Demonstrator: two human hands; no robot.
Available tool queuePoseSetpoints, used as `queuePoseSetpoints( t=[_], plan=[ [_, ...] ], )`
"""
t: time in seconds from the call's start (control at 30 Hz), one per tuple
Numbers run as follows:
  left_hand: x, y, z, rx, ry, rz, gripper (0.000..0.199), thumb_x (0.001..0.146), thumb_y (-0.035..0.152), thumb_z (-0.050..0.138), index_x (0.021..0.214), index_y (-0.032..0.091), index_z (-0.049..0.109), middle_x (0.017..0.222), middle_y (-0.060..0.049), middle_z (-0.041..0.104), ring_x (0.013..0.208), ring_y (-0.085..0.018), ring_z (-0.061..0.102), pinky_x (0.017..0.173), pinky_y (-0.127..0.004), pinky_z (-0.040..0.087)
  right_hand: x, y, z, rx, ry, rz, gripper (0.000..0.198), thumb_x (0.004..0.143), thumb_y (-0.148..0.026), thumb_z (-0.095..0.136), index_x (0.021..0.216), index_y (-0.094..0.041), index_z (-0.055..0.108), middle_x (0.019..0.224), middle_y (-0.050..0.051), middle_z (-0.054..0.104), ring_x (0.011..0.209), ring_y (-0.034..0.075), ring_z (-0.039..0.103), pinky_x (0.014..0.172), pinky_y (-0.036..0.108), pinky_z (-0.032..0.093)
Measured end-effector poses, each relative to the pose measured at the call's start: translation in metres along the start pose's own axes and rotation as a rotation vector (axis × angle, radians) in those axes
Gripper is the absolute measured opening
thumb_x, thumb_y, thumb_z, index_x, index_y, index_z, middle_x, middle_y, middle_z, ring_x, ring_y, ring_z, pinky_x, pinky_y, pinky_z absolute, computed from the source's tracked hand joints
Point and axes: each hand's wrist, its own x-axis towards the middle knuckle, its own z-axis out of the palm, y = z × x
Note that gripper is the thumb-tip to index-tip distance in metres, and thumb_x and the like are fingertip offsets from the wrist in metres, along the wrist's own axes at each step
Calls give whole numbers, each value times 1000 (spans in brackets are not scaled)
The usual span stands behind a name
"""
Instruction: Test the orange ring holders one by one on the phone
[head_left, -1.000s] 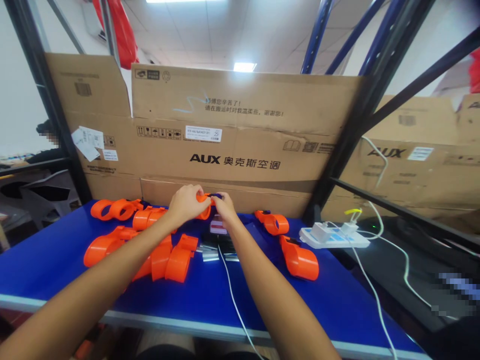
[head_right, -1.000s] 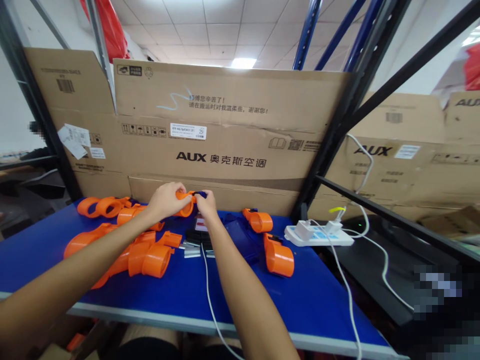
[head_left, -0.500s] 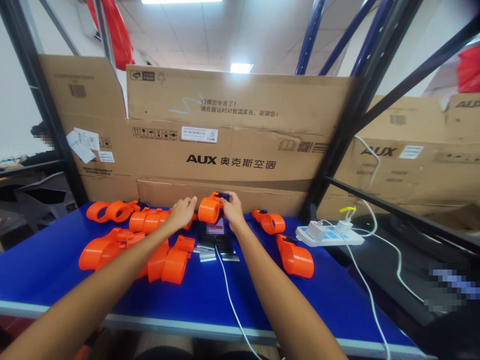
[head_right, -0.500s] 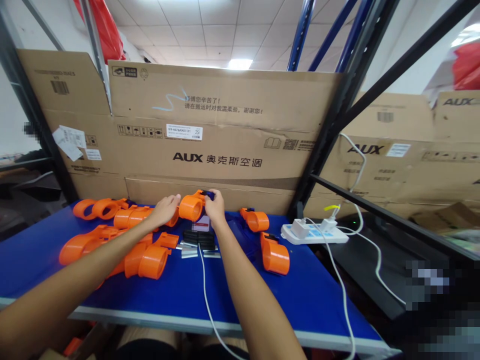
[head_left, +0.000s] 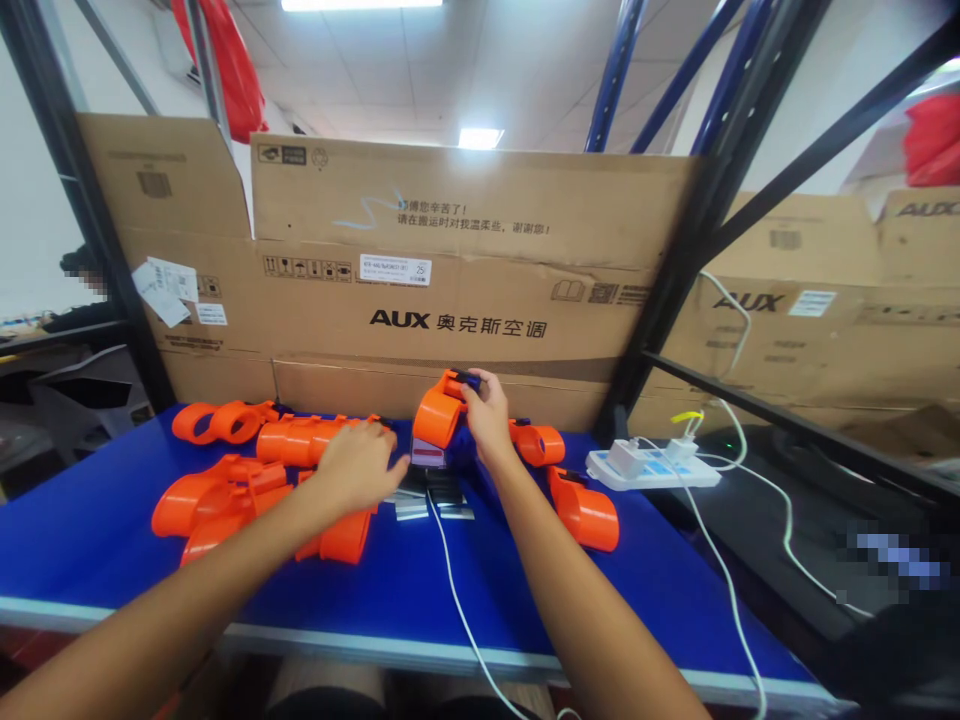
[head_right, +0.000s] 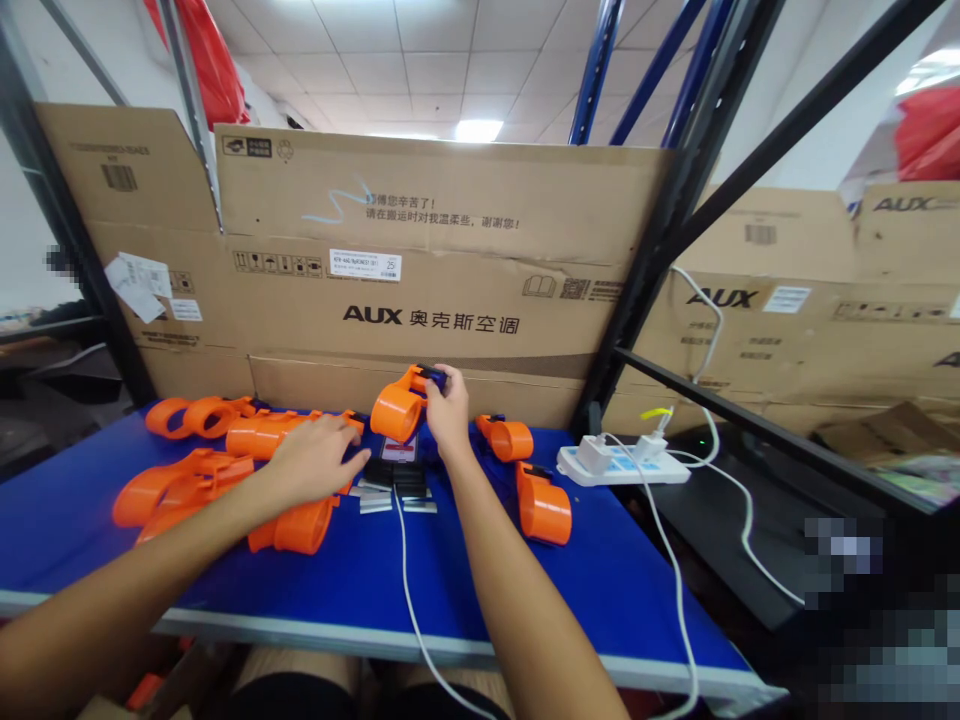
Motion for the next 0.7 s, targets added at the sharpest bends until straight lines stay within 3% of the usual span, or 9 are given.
queuePoseSetpoints(
  t=[0.13,0.23,0.37,0.7],
  plan=[
    [-64,-6,12,40,16,104,47,91,60,47,100,21,73,97,-14,72,95,-34,64,90,-48,41,0,-10,-10,2,-37,0,38,75,-32,66,111,-21,60,104,5,70,97,21,65,86,35,53],
    [-91,-21,19,56,34,129,46,90,59,49,101,21,73,94,-13,72,91,-33,64,90,-49,41,-2,-11,-8,13,-47,4,39,75,-32,66,112,-21,59,105,6,70,96,21,66,86,35,53],
    [-102,-42,17,71,46,155,47,89,62,50,101,23,74,94,-12,72,90,-33,64,90,-50,42,-8,-7,1,13,-71,-5,38,77,-31,65,113,-22,59,109,6,69,102,22,65,90,37,53],
    [-115,-86,13,41,85,185,58,82,64,60,125,26,68,121,-11,71,118,-37,59,106,-55,36,-17,-7,8,38,-163,-3,34,78,-28,66,112,-23,60,109,6,70,104,22,65,99,41,50]
  ],
)
